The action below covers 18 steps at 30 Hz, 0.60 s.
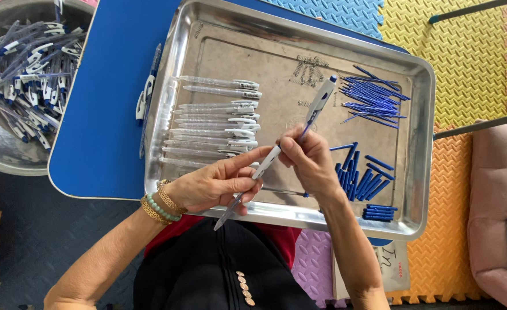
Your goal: The person assembles ballpoint pens by hand, inserting blue ink refills into clear plastic pen barrels and attaching white caps while working at a blue table.
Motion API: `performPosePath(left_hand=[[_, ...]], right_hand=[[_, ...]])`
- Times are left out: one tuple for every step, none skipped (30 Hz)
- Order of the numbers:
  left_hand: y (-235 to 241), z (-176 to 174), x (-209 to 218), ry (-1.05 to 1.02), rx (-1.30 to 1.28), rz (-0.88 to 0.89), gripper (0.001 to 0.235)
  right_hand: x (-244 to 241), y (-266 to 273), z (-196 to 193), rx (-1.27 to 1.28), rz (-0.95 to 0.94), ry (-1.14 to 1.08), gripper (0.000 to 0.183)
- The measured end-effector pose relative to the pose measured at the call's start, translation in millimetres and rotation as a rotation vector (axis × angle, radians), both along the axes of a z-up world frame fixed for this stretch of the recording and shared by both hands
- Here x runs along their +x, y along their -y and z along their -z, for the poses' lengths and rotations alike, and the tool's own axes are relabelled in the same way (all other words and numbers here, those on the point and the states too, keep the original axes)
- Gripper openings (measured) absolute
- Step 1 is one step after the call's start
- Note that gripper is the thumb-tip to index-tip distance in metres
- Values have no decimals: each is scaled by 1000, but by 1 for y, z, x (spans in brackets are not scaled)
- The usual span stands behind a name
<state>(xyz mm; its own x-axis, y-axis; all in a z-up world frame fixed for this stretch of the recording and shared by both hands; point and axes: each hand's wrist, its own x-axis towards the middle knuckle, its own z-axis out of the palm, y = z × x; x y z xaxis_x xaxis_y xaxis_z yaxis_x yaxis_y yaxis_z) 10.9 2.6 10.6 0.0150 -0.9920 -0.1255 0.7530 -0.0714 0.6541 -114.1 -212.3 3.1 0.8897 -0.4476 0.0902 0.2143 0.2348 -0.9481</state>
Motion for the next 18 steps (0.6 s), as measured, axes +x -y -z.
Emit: performPosePath(left_hand=[[1, 0, 0, -2, 1, 4, 71], [1, 0, -1, -14, -21, 31, 73], [2, -1, 0, -22, -42, 56, 75], [-1, 1, -4, -22, -42, 59, 75], [-2, 3, -6, -53, -56, 82, 76], [-4, 4, -9, -85, -69, 105, 77], [-5, 7, -9, -87, -69, 105, 77], [-5, 10, -9, -106, -76, 123, 77], [-6, 12, -9, -124, -83, 140, 77], [-5, 16, -9, -125, -83, 140, 77], [-5, 19, -8, -138, -87, 139, 77], [-5, 22, -7, -152, -91, 138, 77], [-5, 22, -5, -151, -93, 140, 77], [-5, 22, -3, -154, -64, 138, 76], [-4, 22, -3, -159, -37, 136, 75], [-3, 22, -1, -162, -40, 137, 75], [-1, 22, -1, -150, -20, 131, 74], [0, 22, -1, -138, 1, 124, 74]], right_hand=[[4, 2, -5, 1, 4, -2, 16], [7, 5, -10, -41, 37, -81, 20], [12, 7, -15, -83, 68, -158, 26], [9, 12, -16, -82, 70, -158, 26], [8, 18, -17, -58, 119, -152, 23], [7, 23, -17, -33, 167, -146, 20], [6, 29, -14, -33, 167, -149, 20], [5, 34, -11, -24, 198, -149, 18], [4, 40, -8, -16, 229, -147, 17], [-4, 49, -10, -16, 229, -148, 17], [-12, 58, -12, -78, 307, -177, 16], [-19, 67, -14, -140, 385, -207, 15], [-32, 73, -14, -141, 386, -206, 15], [-45, 80, -14, -382, 388, -375, 17], [-59, 87, -15, -625, 382, -546, 21], [-76, 98, 1, -628, 383, -548, 21], [-94, 107, 17, -731, 350, -677, 24], [-114, 117, 33, -833, 314, -806, 28]])
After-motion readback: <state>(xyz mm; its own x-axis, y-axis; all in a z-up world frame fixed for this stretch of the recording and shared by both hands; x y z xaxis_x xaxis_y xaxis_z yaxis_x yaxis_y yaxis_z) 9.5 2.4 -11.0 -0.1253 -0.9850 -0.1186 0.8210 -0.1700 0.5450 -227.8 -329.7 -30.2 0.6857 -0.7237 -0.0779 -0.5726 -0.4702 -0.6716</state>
